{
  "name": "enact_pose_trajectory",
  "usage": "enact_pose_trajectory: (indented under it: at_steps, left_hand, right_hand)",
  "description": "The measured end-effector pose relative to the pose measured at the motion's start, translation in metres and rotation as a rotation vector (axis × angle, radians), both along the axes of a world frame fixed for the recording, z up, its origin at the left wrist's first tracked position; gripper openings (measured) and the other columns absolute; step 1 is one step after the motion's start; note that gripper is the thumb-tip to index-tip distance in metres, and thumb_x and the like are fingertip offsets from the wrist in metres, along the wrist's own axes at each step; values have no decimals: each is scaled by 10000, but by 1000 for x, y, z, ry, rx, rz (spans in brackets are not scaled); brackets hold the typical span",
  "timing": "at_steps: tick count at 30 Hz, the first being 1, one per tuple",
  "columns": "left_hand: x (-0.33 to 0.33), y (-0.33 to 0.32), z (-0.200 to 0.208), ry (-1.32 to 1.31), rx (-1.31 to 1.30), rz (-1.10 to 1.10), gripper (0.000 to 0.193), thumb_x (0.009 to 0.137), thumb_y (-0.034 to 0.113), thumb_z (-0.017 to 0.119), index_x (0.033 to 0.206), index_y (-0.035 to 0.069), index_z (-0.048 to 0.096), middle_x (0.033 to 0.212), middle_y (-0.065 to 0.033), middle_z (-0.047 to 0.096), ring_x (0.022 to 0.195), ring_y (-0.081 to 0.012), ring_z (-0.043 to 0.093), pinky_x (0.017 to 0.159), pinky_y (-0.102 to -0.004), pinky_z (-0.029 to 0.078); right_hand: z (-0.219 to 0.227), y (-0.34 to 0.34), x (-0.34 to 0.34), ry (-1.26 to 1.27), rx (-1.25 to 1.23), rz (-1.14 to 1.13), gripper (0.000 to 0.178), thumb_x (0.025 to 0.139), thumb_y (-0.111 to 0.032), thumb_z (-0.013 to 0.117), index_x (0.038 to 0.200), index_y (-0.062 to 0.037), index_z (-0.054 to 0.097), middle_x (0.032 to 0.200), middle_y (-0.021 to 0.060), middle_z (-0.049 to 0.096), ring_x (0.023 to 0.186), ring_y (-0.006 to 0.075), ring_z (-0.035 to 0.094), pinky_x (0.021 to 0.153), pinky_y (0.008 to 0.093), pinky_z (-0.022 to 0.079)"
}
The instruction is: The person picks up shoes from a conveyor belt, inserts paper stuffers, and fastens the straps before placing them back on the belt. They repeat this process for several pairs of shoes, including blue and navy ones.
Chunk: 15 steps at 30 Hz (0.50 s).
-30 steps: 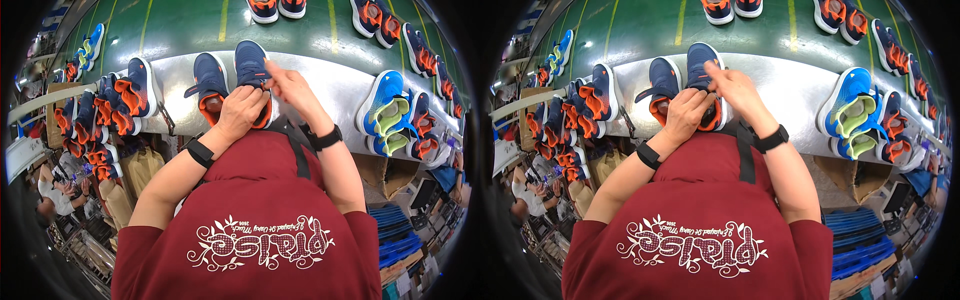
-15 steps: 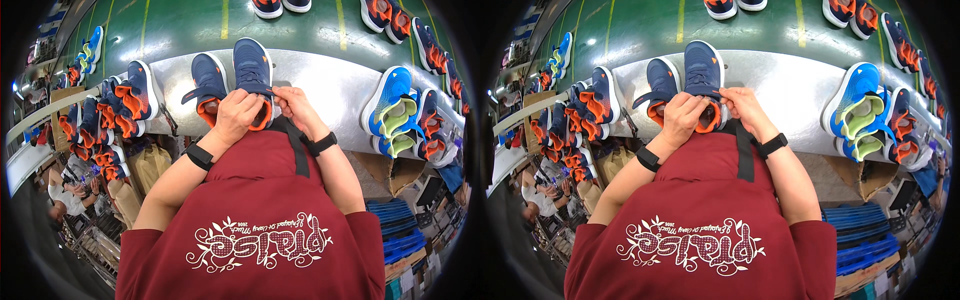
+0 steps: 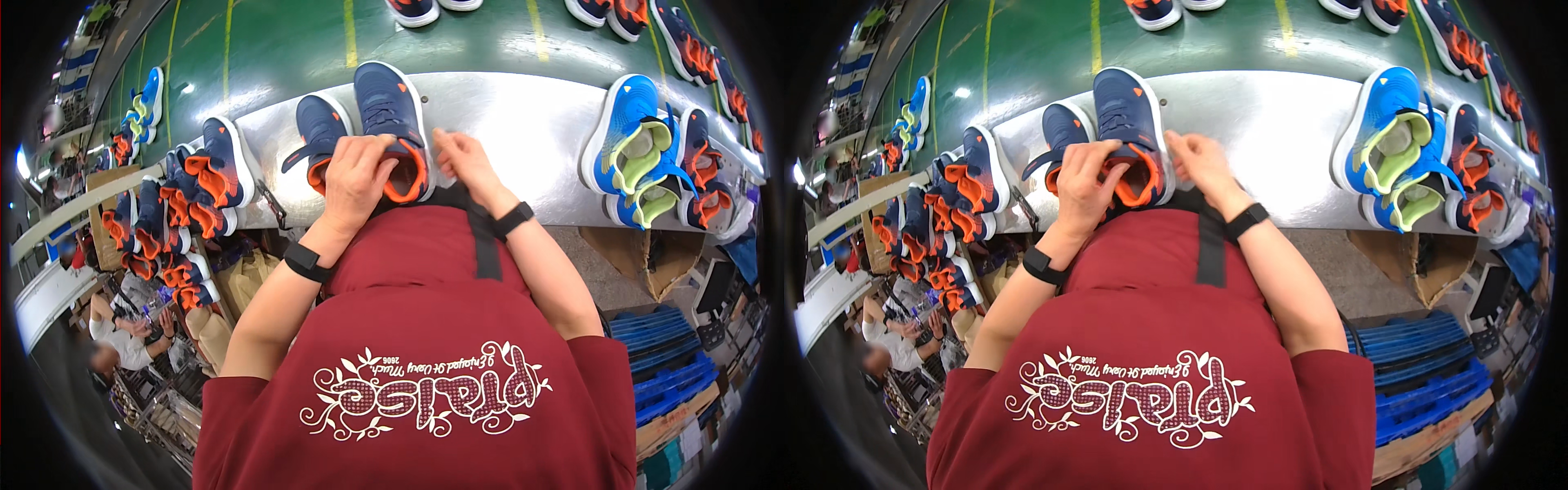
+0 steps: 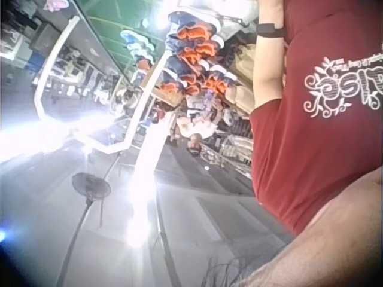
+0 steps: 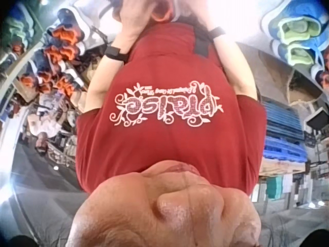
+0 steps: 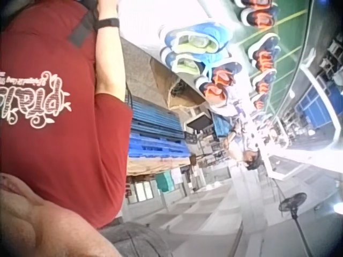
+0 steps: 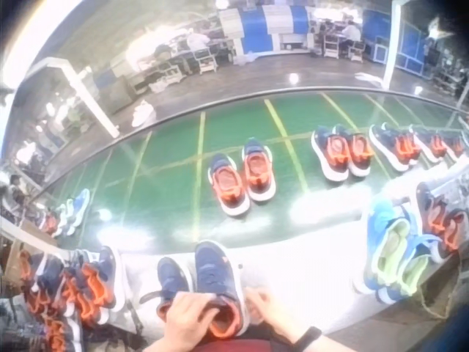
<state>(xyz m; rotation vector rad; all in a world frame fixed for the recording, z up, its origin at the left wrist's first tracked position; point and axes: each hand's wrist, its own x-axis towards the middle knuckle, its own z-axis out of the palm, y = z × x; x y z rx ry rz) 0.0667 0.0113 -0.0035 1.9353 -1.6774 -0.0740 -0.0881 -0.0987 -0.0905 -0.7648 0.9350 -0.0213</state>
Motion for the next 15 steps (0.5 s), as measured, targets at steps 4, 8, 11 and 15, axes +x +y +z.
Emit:
enact_pose_trajectory:
  at_steps: [4,8,11,15]
  left_hand:
    - [2,14,-5,0,14,78,393,644,55,768,1005,36,613,907,-78,604,846,-268,559,734,-347,467]
    - [4,6,-16,-93,-53,-2,295,667,4,708,951,26,633,868,-86,595,779,-250,568,678,-338,479]
    - [6,-5,-10,-153,-66,-102,230,647,-1,631,875,30,631,801,-59,580,712,-219,562,623,-320,480]
    - [6,-10,-6,-198,-26,-185,191,636,34,579,823,42,612,760,-44,549,691,-205,545,602,-316,475]
  right_hand:
    - [33,7,2,53,-848,163,597,808,-306,682,1240,38,454,1049,182,592,917,288,596,782,348,490]
    - [40,23,11,51,-1283,414,645,834,-237,638,1331,44,339,1166,245,505,1069,376,506,912,400,428]
    - [29,28,14,100,-1343,467,607,839,-195,616,1315,68,347,1153,243,509,1055,373,513,902,395,435]
    - [30,28,19,120,-1420,467,574,825,-149,599,1297,76,361,1084,241,546,997,375,545,863,400,460]
